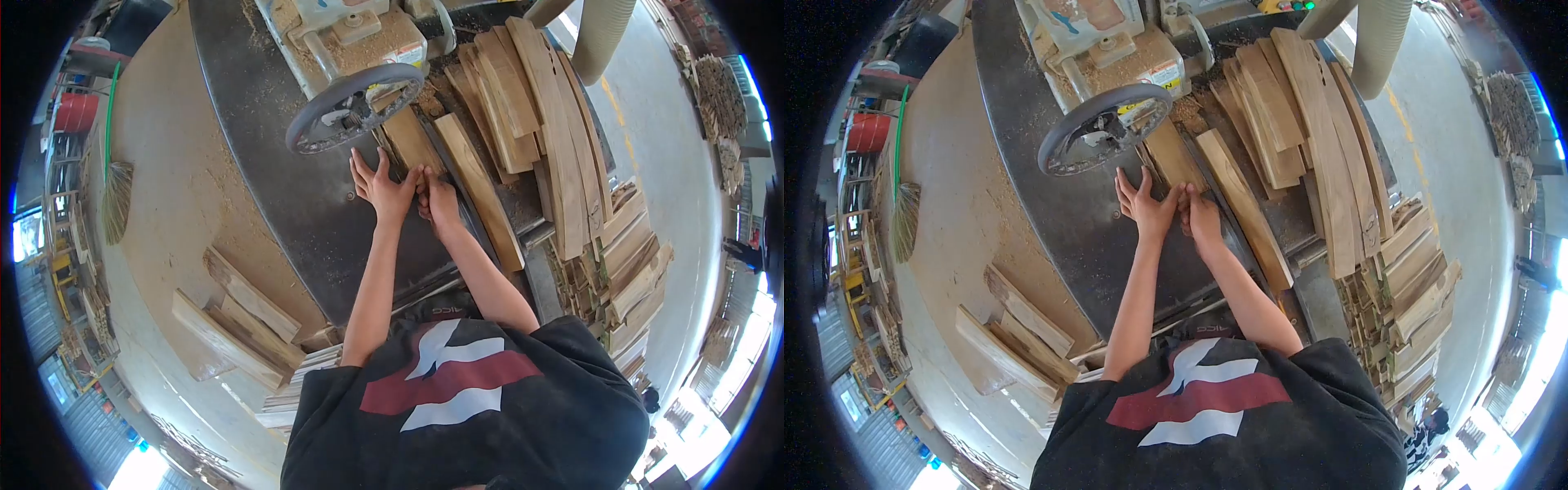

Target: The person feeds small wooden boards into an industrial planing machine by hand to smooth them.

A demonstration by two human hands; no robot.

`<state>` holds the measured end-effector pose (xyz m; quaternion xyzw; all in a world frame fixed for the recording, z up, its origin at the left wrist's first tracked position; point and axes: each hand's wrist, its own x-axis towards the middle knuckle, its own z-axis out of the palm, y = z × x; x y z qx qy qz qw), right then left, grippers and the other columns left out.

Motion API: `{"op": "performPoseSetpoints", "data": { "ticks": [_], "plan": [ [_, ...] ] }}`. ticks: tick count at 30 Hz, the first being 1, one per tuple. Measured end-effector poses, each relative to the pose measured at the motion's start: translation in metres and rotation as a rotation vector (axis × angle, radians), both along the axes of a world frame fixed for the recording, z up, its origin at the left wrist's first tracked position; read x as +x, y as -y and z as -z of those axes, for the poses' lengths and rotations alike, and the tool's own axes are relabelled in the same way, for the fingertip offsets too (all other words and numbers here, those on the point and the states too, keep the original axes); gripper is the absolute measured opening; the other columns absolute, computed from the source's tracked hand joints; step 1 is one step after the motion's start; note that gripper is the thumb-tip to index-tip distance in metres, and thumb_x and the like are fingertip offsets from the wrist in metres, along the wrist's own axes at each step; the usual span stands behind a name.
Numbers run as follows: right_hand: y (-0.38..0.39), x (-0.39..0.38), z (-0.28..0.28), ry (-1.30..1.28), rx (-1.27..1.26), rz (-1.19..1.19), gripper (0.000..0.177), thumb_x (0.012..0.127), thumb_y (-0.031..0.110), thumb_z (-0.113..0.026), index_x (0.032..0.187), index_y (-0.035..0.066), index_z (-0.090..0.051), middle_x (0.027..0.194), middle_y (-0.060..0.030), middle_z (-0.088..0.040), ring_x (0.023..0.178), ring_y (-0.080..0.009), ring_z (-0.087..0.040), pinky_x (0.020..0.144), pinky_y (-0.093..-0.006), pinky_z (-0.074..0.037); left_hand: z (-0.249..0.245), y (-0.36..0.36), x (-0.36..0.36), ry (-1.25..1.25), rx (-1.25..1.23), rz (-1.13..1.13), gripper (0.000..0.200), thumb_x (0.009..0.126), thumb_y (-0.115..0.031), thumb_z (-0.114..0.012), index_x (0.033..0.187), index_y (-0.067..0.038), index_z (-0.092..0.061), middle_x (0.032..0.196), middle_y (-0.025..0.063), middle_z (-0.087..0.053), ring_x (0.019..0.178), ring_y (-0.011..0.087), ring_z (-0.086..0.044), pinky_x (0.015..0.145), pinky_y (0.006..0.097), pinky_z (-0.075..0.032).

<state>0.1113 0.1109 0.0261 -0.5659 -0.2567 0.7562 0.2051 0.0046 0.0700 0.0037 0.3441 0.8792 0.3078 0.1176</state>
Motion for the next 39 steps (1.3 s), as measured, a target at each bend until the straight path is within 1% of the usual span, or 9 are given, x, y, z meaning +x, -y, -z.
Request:
{"op": "performPoseSetpoints", "data": {
  "ticks": [10,15,20,22,24,28,30,35,39],
  "plan": [
    [0.027,0.025,0.0,0.025,-0.056,-0.026,0.037,0.104,0.038,-0.05,0.079,0.013,-0.059,0.058,0.0011,-0.049,0.042,-0.0114,-0.042,0.039,-0.0308,-0.025,0.003,-0.045,0.039,-0.199,-0.032,-0.006,0.105,0.089,-0.058,-0.071,0.17,-0.017,-0.016,0.168,0.0372,-0.009,0.158,0.052,-0.007,0.126,0.06,-0.013],
    [0.062,0.074,-0.004,-0.016,-0.222,-0.139,0.026,0.102,0.026,-0.054,0.08,0.012,-0.057,0.061,0.0017,-0.047,0.044,-0.0096,-0.038,0.039,-0.0279,-0.023,-0.026,0.016,0.068,0.0,-0.144,0.096,0.125,0.067,-0.036,-0.087,0.169,-0.015,-0.019,0.169,0.038,-0.003,0.159,0.0524,-0.004,0.127,0.0585,-0.018],
    [0.111,0.178,-0.013,0.114,0.304,-0.924,0.043,0.093,0.037,-0.081,0.117,0.002,-0.07,0.078,-0.0014,-0.063,0.067,-0.0103,-0.058,0.057,-0.0282,-0.044,-0.043,0.132,0.094,0.177,0.063,0.217,0.119,0.068,-0.022,-0.086,0.168,-0.01,-0.022,0.17,0.0296,-0.017,0.157,0.0446,-0.024,0.124,0.0527,-0.031],
    [0.118,0.196,-0.046,0.086,0.317,-0.954,0.054,0.09,0.036,-0.084,0.128,0.002,-0.066,0.08,-0.0018,-0.064,0.072,-0.0113,-0.061,0.064,-0.0293,-0.047,-0.064,0.165,0.107,1.218,0.529,0.119,0.111,0.074,-0.017,-0.082,0.167,-0.007,-0.022,0.162,0.021,-0.037,0.146,0.0349,-0.045,0.116,0.0475,-0.045],
    [0.115,0.195,-0.088,0.032,0.343,-1.025,0.066,0.088,0.036,-0.086,0.139,0.002,-0.062,0.082,-0.0022,-0.065,0.078,-0.0123,-0.063,0.071,-0.0304,-0.05,-0.08,0.187,0.114,1.478,0.601,0.05,0.105,0.081,-0.013,-0.076,0.169,-0.009,-0.018,0.15,0.0161,-0.05,0.13,0.0294,-0.059,0.108,0.0445,-0.053],
    [0.114,0.184,-0.13,-0.007,0.527,-1.02,0.082,0.08,0.042,-0.091,0.144,0.003,-0.058,0.082,-0.0067,-0.066,0.075,-0.0173,-0.064,0.07,-0.0336,-0.051,-0.11,0.186,0.127,1.454,0.565,-0.105,0.1,0.082,-0.029,-0.076,0.166,-0.008,-0.027,0.149,0.017,-0.053,0.133,0.0264,-0.056,0.11,0.0407,-0.048],
    [0.113,0.181,-0.136,0.031,0.793,-1.14,0.086,0.076,0.047,-0.092,0.142,0.003,-0.059,0.085,-0.0103,-0.066,0.075,-0.0241,-0.065,0.07,-0.0364,-0.052,-0.102,0.184,0.124,1.442,0.683,-0.1,0.09,0.087,-0.012,-0.071,0.167,-0.008,-0.028,0.145,0.0152,-0.055,0.126,0.0272,-0.062,0.106,0.0463,-0.056],
    [0.108,0.174,-0.125,0.127,0.926,-1.065,0.045,0.091,0.034,-0.079,0.124,0.005,-0.07,0.094,-0.0137,-0.069,0.088,-0.0336,-0.07,0.079,-0.0434,-0.055,-0.083,0.173,0.108,1.229,0.693,-0.234,0.079,0.088,-0.008,-0.071,0.161,-0.001,-0.04,0.145,0.0136,-0.056,0.128,0.023,-0.061,0.102,0.038,-0.055],
    [0.075,0.165,-0.083,0.401,1.383,-0.694,0.047,0.088,0.026,-0.083,0.128,0.007,-0.068,0.109,-0.0162,-0.068,0.106,-0.0374,-0.066,0.089,-0.0458,-0.054,-0.085,0.165,0.1,0.334,0.295,-0.283,0.068,0.077,-0.015,-0.089,0.138,0.004,-0.065,0.159,0.0337,-0.041,0.149,0.0402,-0.044,0.117,0.044,-0.042]
  ]
}}
